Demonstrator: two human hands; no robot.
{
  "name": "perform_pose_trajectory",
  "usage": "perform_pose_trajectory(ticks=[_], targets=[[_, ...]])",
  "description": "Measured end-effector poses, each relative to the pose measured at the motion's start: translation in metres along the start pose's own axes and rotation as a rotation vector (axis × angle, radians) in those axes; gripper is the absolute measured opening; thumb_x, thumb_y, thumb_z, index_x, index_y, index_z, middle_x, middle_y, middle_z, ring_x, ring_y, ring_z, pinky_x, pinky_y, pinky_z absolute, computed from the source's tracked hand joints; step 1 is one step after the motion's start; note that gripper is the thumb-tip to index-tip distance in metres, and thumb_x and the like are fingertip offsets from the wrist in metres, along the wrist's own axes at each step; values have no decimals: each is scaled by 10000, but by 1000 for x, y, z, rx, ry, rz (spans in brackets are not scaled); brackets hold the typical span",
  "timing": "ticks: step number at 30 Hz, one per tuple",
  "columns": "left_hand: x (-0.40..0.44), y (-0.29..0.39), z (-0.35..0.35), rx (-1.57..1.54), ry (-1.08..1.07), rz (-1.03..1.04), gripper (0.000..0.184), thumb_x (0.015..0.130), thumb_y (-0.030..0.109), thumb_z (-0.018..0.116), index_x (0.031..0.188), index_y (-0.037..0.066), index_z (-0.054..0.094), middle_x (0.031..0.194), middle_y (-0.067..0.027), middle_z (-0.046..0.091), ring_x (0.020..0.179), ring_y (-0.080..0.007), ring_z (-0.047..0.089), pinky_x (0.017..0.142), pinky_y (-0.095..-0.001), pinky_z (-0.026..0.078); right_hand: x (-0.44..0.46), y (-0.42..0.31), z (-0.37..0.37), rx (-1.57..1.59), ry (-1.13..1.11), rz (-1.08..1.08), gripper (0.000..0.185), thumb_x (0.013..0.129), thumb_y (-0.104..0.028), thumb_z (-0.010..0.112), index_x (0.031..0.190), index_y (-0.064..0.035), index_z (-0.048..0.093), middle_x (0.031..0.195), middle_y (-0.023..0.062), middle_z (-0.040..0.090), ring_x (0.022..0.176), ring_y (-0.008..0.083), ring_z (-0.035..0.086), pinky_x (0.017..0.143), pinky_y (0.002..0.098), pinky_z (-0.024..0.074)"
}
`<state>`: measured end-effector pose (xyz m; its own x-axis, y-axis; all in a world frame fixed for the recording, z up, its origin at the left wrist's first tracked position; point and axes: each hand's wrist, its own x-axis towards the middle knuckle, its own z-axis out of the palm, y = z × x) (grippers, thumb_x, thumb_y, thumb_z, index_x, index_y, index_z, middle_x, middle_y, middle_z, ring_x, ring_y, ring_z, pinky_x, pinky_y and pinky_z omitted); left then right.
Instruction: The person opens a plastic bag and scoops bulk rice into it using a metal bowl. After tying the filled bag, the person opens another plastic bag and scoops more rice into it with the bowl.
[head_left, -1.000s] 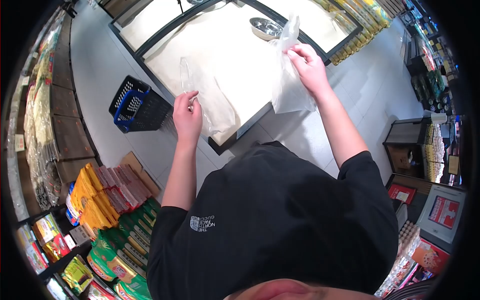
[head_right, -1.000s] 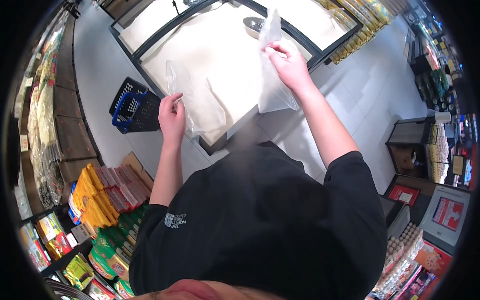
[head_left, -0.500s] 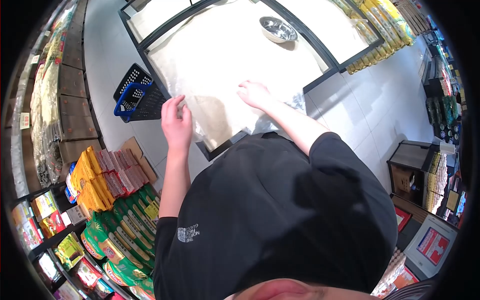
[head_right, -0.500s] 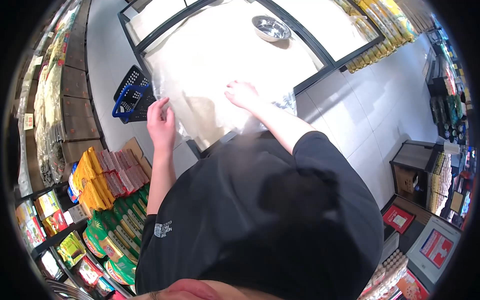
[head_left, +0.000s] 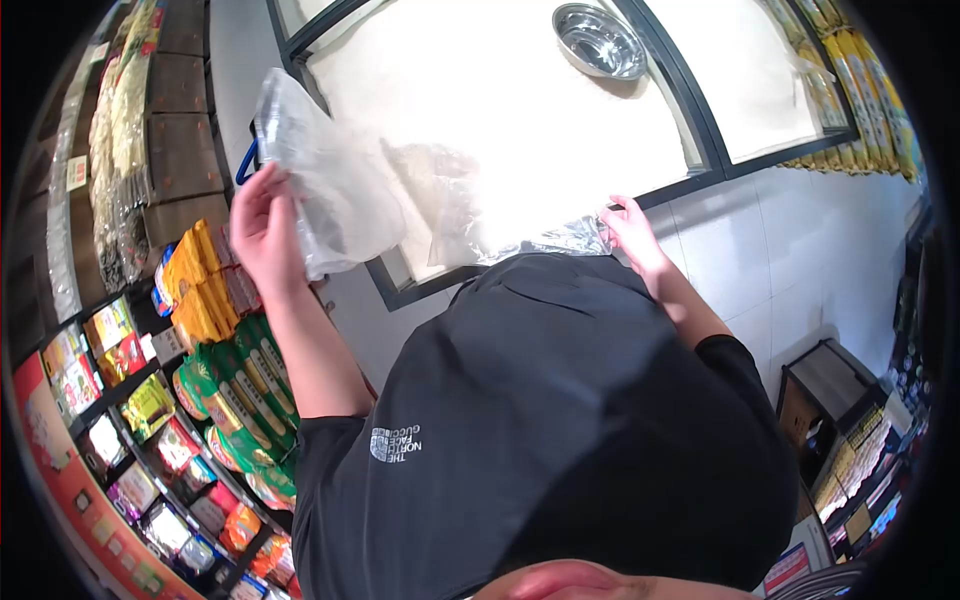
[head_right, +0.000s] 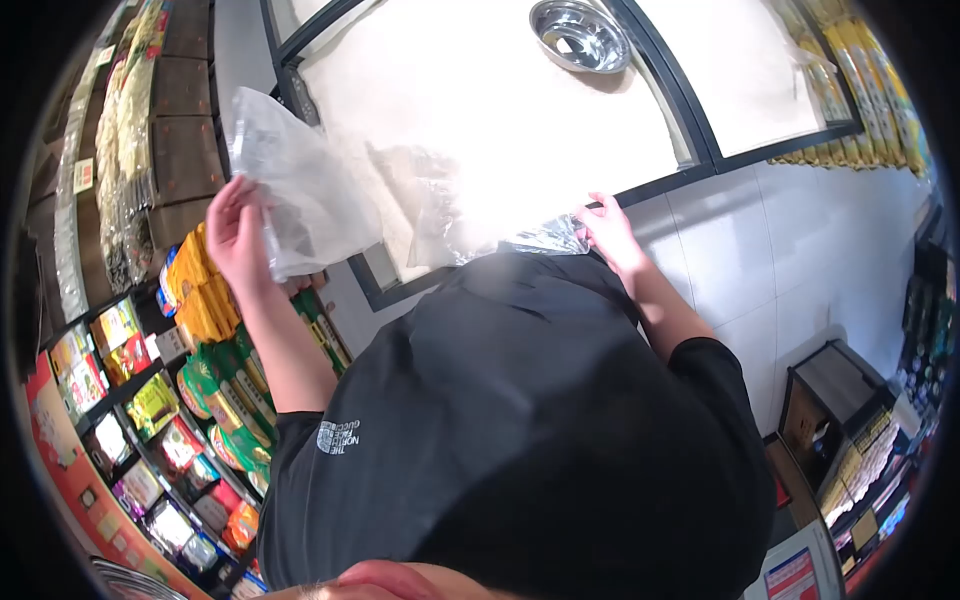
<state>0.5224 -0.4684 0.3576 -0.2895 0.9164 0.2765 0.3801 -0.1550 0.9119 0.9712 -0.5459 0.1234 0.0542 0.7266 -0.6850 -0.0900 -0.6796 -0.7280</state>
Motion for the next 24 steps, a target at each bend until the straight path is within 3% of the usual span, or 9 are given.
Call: perform_pose_trajectory(ticks=[2, 6, 9, 13, 17, 18, 22, 24], targets=[[6, 14, -18, -43, 66, -1, 364, 967, -62, 613, 1327, -4, 607, 1157, -111, 715, 988, -141, 686, 836, -275, 585, 19, 6, -4, 39, -93, 22, 594, 956, -200, 704, 1439, 41, 454, 920, 33, 619, 686, 65, 577, 549, 204, 426], [14, 18, -54, -342, 161, 21, 322, 969, -11, 642, 1284, 40, 605, 1168, -123, 706, 1014, -202, 693, 855, -343, 595, 33, -16, -9, 160, -241, 85, 514, 938, -123, 677, 1399, 22, 502, 835, -7, 599, 598, 30, 511, 472, 188, 359], [5, 15, -79, -552, 115, -22, 308, 956, -22, 642, 1250, 68, 623, 1151, -109, 707, 1028, -181, 682, 880, -327, 588, 32, -34, -9, 122, -244, 39, 493, 941, -84, 640, 1407, -1, 504, 806, -24, 574, 561, 30, 476, 446, 197, 338], [-4, 5, -112, -639, -96, -60, 259, 946, -68, 586, 1138, 103, 606, 1163, -92, 683, 1036, -222, 684, 879, -388, 603, 31, -42, -4, 133, -255, -49, 512, 940, -49, 599, 1437, -25, 478, 767, -35, 532, 535, 34, 450, 438, 194, 326], [-9, -9, -111, -729, -9, -126, 271, 922, -83, 584, 1102, 119, 592, 1154, -97, 673, 1024, -230, 687, 870, -396, 612, 27, -49, 4, 149, -257, -78, 544, 942, -39, 567, 1470, -28, 440, 752, -32, 508, 520, 38, 438, 440, 196, 326], [-6, -14, -112, -737, -102, -129, 281, 907, -94, 588, 1091, 118, 586, 1125, -96, 680, 1018, -224, 687, 869, -388, 613, 25, -51, 5, 155, -256, -81, 550, 943, -39, 560, 1478, -29, 431, 749, -31, 505, 517, 39, 435, 441, 197, 326], [-9, -49, -115, -728, -74, -119, 241, 910, -103, 589, 1071, 75, 592, 1079, -108, 697, 1000, -215, 683, 860, -352, 605, 18, -60, 11, 112, -224, -127, 537, 944, -26, 529, 1475, -28, 447, 741, -29, 497, 515, 43, 433, 453, 198, 331], [-9, -57, -114, -619, 38, -144, 218, 919, -109, 581, 1059, 56, 608, 1087, -110, 699, 969, -210, 687, 861, -343, 598, 9, -69, 14, 116, -198, -159, 531, 945, -19, 516, 1473, -29, 457, 738, -28, 494, 522, 44, 436, 463, 199, 338]])
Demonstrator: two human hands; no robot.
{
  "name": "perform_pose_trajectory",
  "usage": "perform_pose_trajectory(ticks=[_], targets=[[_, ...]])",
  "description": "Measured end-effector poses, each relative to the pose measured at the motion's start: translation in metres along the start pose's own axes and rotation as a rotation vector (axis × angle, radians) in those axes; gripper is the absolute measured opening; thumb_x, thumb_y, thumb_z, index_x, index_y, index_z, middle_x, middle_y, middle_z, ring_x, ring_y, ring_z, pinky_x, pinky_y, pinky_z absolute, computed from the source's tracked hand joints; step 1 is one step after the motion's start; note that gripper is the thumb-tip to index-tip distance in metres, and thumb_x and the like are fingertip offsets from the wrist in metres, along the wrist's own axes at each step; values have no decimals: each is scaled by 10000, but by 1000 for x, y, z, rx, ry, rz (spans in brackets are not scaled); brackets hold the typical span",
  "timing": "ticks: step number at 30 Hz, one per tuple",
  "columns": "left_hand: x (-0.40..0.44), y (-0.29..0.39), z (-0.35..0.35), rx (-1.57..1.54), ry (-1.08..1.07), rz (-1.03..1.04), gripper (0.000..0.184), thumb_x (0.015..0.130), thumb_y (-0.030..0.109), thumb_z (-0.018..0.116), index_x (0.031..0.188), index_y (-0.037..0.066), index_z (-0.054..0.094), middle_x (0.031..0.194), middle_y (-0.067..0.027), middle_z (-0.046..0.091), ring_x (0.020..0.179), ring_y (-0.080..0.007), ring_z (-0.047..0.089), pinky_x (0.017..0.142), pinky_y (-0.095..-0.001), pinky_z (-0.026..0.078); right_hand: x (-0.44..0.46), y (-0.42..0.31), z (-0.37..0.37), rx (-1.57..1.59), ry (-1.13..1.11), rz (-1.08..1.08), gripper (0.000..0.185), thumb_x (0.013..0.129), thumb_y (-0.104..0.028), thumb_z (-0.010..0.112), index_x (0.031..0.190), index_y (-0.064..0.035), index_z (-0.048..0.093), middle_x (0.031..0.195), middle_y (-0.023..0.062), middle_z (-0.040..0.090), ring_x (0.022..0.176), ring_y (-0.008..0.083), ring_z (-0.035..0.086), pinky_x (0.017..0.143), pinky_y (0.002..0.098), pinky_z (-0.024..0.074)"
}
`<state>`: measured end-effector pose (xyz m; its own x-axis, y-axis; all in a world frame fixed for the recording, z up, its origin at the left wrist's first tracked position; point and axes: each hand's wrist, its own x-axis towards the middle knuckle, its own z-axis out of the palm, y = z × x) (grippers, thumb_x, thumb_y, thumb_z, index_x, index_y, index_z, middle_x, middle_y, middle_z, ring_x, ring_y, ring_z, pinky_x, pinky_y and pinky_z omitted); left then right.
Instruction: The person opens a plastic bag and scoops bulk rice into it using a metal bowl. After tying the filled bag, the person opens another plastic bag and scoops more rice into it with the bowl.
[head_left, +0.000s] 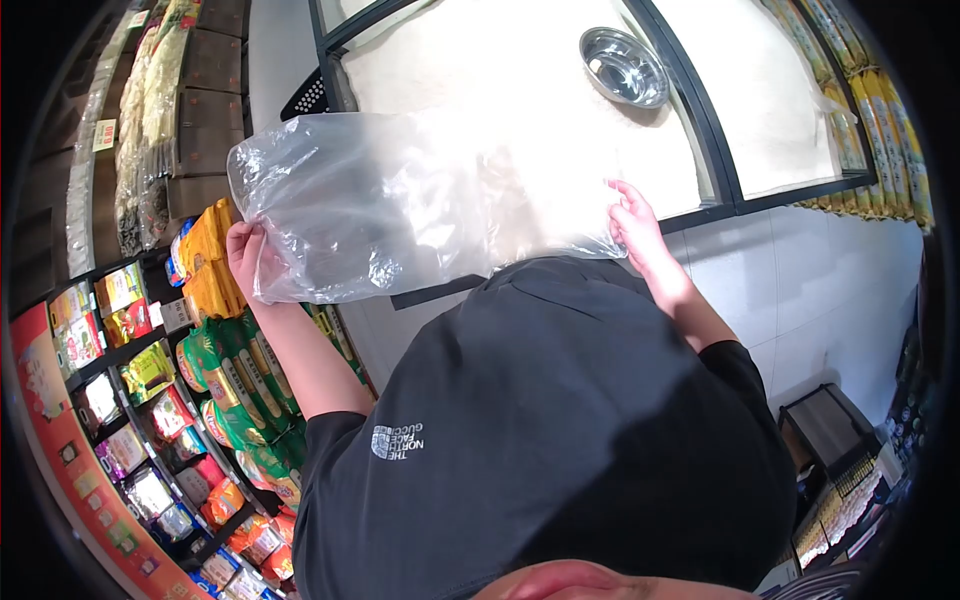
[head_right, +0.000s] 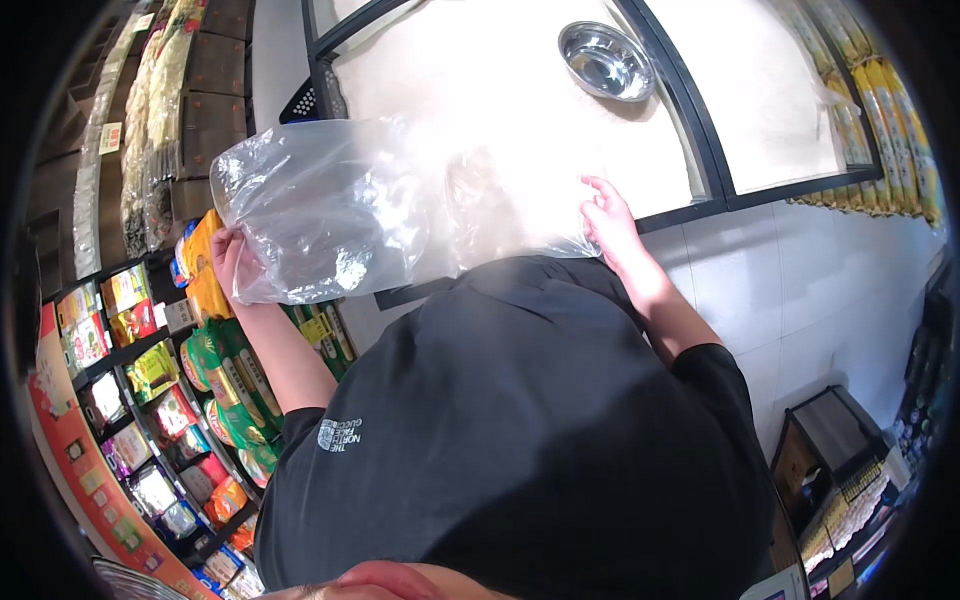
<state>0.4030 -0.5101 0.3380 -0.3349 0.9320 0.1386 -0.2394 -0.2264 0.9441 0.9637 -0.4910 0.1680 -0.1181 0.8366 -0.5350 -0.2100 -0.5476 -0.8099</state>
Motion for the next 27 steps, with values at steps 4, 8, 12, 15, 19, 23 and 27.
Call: perform_pose_trajectory(ticks=[4, 8, 12, 15, 19, 23, 27], targets=[[4, -4, 9, 381, 68, 52, 174, 944, -99, 573, 1054, 20, 636, 1051, -94, 710, 920, -174, 681, 858, -317, 568, -16, -17, 16, 29, 37, -95, 543, 939, -14, 509, 1480, -26, 464, 751, -26, 508, 567, 41, 448, 521, 197, 366], [-5, -2, 71, 561, -32, 79, 179, 944, -86, 524, 1003, 4, 668, 1010, -77, 706, 858, -150, 671, 821, -277, 543, -28, -26, 32, -13, 60, -191, 576, 926, -3, 508, 1499, -21, 450, 765, -25, 532, 661, 51, 485, 634, 206, 411], [-26, -43, 138, 708, -246, 45, 175, 939, -25, 535, 980, 4, 702, 977, -97, 686, 851, -162, 687, 777, -274, 538, -27, -24, 66, -71, 25, -258, 604, 912, 36, 508, 1509, -7, 437, 1034, 6, 641, 756, 55, 526, 792, 227, 473], [-47, -80, 189, 878, -391, -21, 186, 934, 175, 683, 976, -2, 722, 964, -170, 685, 870, -267, 704, 792, -330, 556, -26, -27, 114, -207, -17, -285, 627, 912, 52, 509, 1528, -15, 416, 1213, 2, 633, 770, 53, 539, 823, 228, 492], [-51, -139, 210, 931, -462, -20, 305, 920, 283, 749, 926, -19, 707, 885, -153, 680, 785, -212, 648, 723, -330, 529, -25, -33, 153, -547, -109, -370, 671, 920, 58, 504, 1567, -75, 384, 1159, -9, 661, 812, 59, 595, 803, 236, 509], [-52, -154, 206, 809, -417, -114, 305, 930, 293, 748, 879, -2, 688, 805, -110, 660, 714, -157, 603, 668, -310, 501, -35, -43, 161, -571, -55, -343, 693, 920, 16, 513, 1579, -156, 387, 837, 18, 668, 752, 73, 616, 755, 260, 522], [-49, -171, 193, 680, -294, -311, 271, 955, 259, 732, 811, 47, 647, 730, -19, 613, 658, -76, 540, 601, -261, 438, -20, -32, 137, -565, 59, -316, 643, 926, -10, 490, 1550, -146, 415, 793, 35, 649, 719, 89, 610, 740, 274, 528]])
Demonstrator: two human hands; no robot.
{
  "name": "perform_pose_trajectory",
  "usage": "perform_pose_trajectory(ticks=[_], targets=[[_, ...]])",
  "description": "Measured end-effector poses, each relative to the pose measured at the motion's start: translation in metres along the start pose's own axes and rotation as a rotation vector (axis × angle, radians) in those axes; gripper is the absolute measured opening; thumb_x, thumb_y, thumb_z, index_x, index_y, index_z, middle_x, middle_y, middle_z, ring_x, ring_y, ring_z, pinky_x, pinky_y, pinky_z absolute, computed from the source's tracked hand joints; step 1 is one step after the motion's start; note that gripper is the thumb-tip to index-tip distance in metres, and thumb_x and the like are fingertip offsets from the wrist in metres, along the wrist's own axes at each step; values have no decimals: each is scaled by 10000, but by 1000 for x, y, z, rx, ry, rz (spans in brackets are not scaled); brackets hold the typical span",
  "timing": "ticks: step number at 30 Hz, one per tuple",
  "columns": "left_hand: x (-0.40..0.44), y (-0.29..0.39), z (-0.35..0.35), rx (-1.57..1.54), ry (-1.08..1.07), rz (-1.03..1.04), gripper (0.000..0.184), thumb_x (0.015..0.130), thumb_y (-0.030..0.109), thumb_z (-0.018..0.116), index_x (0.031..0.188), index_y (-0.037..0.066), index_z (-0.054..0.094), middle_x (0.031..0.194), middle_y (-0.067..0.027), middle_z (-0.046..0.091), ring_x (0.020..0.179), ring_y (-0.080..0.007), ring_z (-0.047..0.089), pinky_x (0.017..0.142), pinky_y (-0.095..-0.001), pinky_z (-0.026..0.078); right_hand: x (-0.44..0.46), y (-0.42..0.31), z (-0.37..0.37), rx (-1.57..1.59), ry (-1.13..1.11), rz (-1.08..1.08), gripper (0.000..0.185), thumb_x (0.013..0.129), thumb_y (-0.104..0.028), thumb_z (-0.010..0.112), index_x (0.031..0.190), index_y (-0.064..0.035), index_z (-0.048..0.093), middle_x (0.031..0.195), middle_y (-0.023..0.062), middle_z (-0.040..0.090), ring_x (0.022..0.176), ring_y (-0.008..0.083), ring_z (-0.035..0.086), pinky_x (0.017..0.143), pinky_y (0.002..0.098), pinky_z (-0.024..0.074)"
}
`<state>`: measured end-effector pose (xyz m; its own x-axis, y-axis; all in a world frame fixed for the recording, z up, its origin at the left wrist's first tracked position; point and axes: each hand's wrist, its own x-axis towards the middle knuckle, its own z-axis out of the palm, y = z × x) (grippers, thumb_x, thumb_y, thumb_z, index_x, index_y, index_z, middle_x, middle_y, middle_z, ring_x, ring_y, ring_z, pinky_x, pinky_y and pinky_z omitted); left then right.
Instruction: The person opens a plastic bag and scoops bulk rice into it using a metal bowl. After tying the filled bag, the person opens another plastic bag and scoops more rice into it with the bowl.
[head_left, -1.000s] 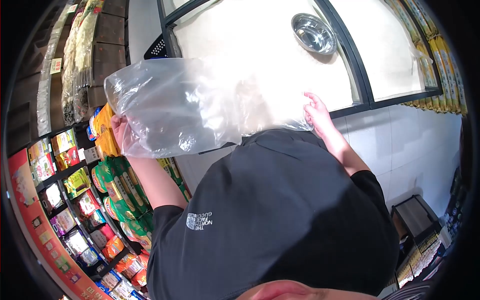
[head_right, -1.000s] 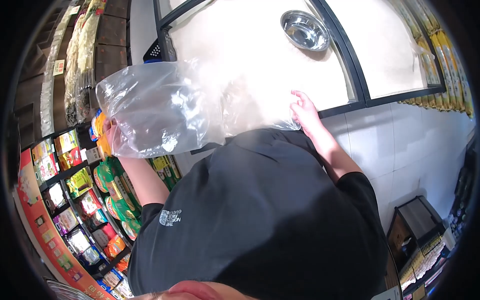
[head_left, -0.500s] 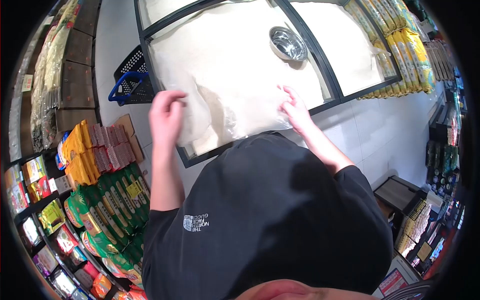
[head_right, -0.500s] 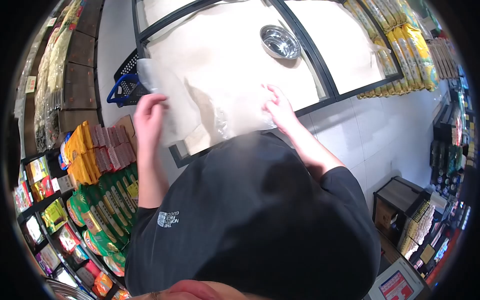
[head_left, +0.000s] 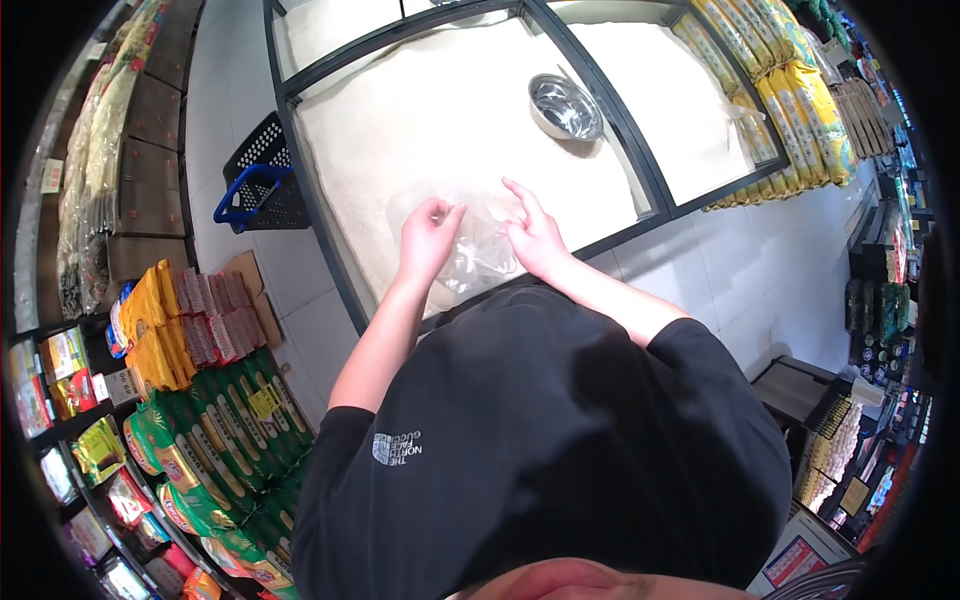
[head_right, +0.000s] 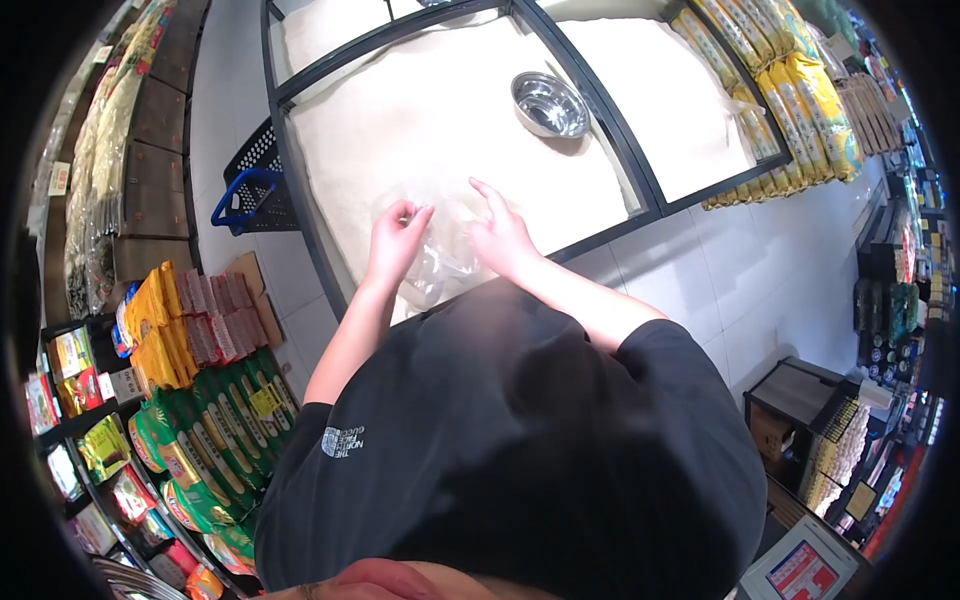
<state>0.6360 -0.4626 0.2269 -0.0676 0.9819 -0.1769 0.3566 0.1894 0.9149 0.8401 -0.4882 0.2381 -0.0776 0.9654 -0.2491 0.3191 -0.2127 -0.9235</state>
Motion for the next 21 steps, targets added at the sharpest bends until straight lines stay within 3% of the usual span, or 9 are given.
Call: perform_pose_trajectory(ticks=[2, 5, 8, 11, 14, 17, 20, 21], targets=[[5, -13, 4, -144, 53, -47, 254, 965, 238, 723, 796, 72, 630, 713, 16, 595, 646, -48, 513, 574, -244, 407, 1, 2, -20, -46, 9, 91, 623, 927, -19, 479, 1535, -137, 422, 776, 39, 640, 735, 103, 627, 743, 279, 532], [7, -11, 10, -136, 122, -111, 227, 972, 218, 709, 813, 73, 638, 732, 16, 610, 650, -53, 516, 576, -244, 407, 22, 64, -43, 97, 27, 47, 607, 926, -28, 469, 1524, -121, 420, 738, 49, 611, 723, 127, 628, 730, 294, 529], [7, -6, 27, -59, 203, -160, 241, 960, 246, 700, 879, 21, 678, 719, -19, 642, 672, -92, 559, 667, -288, 476, 35, 79, -80, -100, -72, 90, 620, 917, -62, 522, 1525, -92, 401, 750, 66, 595, 736, 154, 634, 753, 311, 544], [5, 3, 46, 158, 269, -158, 251, 938, 264, 722, 896, 20, 679, 750, -56, 648, 692, -125, 571, 690, -300, 487, 42, 85, -107, -219, -338, 106, 630, 913, -129, 607, 1506, -69, 404, 802, 78, 612, 762, 164, 644, 765, 323, 553], [6, 21, 68, 260, 315, -189, 241, 924, 259, 729, 920, 23, 678, 778, -72, 649, 698, -143, 569, 699, -306, 493, 64, 107, -116, -185, -263, -70, 668, 893, -204, 689, 1485, -55, 418, 859, 89, 642, 786, 188, 665, 758, 343, 558], [1, 33, 87, 287, 347, -233, 222, 910, 234, 735, 930, 23, 669, 789, -59, 651, 688, -140, 551, 698, -307, 491, 85, 81, -130, -168, -387, -30, 684, 893, -333, 671, 1472, -57, 434, 1057, 168, 690, 949, 306, 703, 883, 412, 553], [-3, 25, 101, 307, 413, -172, 205, 901, 212, 746, 932, 26, 665, 794, -44, 655, 689, -132, 552, 692, -303, 487, 112, 88, -123, -333, -557, -125, 618, 899, -313, 649, 1420, -36, 468, 1003, 183, 700, 944, 330, 706, 884, 412, 556], [-5, 26, 102, 320, 415, -195, 201, 899, 206, 748, 934, 27, 664, 795, -41, 656, 690, -130, 551, 692, -302, 487, 115, 95, -119, -296, -507, -116, 591, 900, -305, 643, 1400, -34, 482, 980, 183, 701, 927, 335, 705, 873, 412, 557]])
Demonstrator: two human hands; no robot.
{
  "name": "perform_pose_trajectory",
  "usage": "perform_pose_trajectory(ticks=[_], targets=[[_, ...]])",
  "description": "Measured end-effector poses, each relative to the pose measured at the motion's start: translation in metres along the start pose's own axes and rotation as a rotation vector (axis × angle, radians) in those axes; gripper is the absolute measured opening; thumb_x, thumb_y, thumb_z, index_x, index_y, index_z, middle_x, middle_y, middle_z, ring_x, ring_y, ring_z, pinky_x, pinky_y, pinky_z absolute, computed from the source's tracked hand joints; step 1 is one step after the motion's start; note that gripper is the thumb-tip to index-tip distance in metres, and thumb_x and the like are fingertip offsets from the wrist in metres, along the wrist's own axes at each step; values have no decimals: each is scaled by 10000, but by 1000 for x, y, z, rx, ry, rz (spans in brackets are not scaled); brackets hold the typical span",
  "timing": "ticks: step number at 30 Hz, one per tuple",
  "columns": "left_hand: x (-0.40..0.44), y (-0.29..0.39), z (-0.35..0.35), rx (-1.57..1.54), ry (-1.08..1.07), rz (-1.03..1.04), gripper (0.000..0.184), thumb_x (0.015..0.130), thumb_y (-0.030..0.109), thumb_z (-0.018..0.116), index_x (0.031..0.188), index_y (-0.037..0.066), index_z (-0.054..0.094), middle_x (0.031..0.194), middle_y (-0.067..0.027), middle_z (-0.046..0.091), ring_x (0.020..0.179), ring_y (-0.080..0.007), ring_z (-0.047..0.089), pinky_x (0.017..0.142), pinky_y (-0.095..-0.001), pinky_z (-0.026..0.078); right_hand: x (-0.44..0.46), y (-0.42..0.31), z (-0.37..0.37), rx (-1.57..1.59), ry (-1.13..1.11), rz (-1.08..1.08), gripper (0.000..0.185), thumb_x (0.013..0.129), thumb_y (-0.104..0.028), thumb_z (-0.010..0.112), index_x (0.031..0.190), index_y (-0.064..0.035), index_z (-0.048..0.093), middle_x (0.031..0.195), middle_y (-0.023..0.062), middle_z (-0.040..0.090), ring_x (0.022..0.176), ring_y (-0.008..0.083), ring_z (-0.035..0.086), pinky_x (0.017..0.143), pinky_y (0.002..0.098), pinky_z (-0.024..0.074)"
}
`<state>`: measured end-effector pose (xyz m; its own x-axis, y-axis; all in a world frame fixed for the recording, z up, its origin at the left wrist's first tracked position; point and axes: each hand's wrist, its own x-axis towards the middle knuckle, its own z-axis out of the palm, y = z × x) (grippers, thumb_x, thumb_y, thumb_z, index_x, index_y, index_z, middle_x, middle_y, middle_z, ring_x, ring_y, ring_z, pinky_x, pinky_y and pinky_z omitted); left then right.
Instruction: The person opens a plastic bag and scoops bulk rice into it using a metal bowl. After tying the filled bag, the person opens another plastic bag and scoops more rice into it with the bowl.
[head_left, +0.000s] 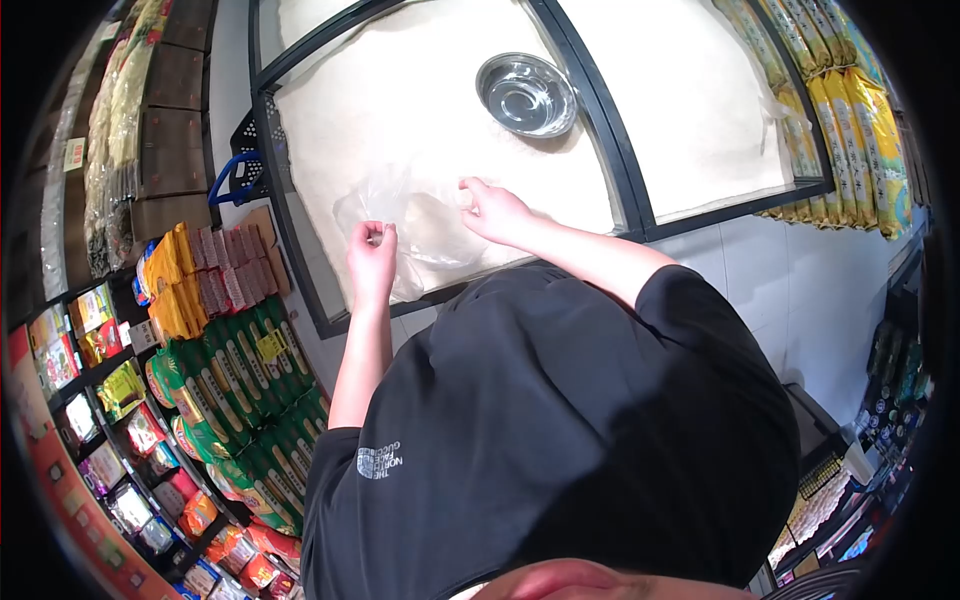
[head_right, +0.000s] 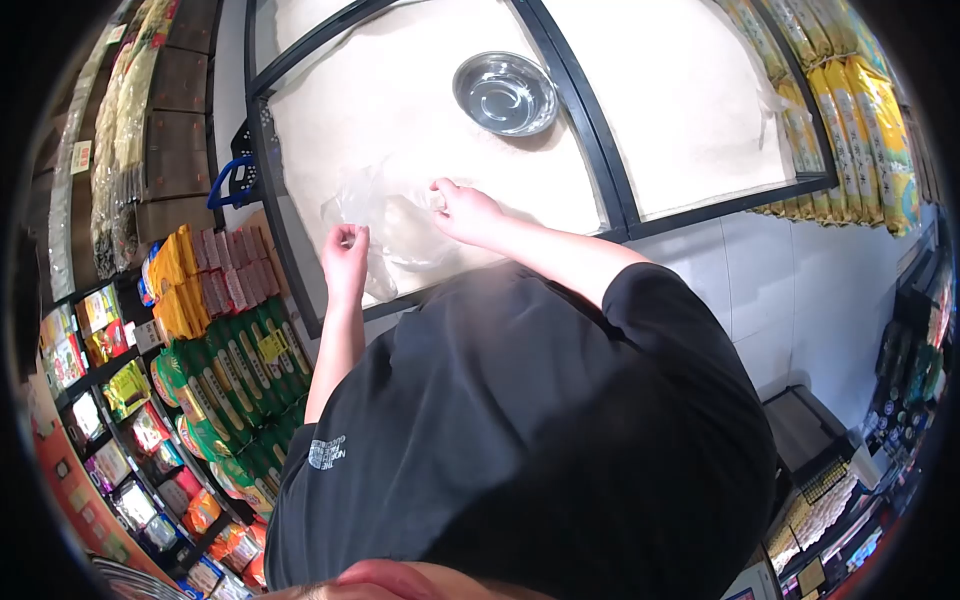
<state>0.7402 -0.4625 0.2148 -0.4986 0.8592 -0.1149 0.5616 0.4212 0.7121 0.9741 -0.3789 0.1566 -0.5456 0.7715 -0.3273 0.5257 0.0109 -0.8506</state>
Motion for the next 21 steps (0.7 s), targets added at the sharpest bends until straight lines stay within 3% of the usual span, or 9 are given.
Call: perform_pose_trajectory(ticks=[5, 8, 17, 20, 21], targets=[[-9, 10, 3, 3, 3, -70, 196, 898, 197, 752, 932, 28, 659, 786, -31, 646, 689, -121, 541, 687, -294, 482, 23, 63, 35, 38, 221, 17, 486, 908, -291, 653, 1316, -47, 552, 906, 142, 707, 861, 302, 702, 823, 392, 556], [-10, 11, 7, 25, 14, -95, 221, 896, 216, 766, 918, 30, 649, 756, -19, 616, 680, -115, 530, 674, -291, 475, -5, 43, -7, 281, -94, 147, 467, 902, -293, 689, 1291, -60, 582, 935, 113, 711, 875, 250, 695, 823, 370, 548], [-5, 24, 9, 7, -1, -117, 259, 922, 256, 766, 894, 31, 641, 739, -22, 623, 662, -106, 535, 645, -293, 471, 11, 76, 5, 305, 0, 108, 410, 941, -314, 736, 1233, -50, 625, 848, 40, 675, 812, 142, 673, 747, 298, 543], [-4, 20, 6, -6, 20, -114, 255, 930, 261, 755, 895, 31, 650, 745, -30, 638, 668, -107, 554, 650, -295, 480, 10, 82, 3, 440, 2, 176, 466, 940, -372, 720, 1241, -40, 591, 924, 74, 691, 830, 172, 676, 731, 347, 556], [-4, 18, 6, -9, 28, -108, 252, 932, 262, 750, 896, 32, 653, 747, -33, 643, 670, -108, 560, 652, -296, 482, 7, 87, -1, 556, 55, 292, 462, 957, -385, 701, 1244, -44, 581, 940, 77, 674, 837, 175, 673, 724, 340, 552]])
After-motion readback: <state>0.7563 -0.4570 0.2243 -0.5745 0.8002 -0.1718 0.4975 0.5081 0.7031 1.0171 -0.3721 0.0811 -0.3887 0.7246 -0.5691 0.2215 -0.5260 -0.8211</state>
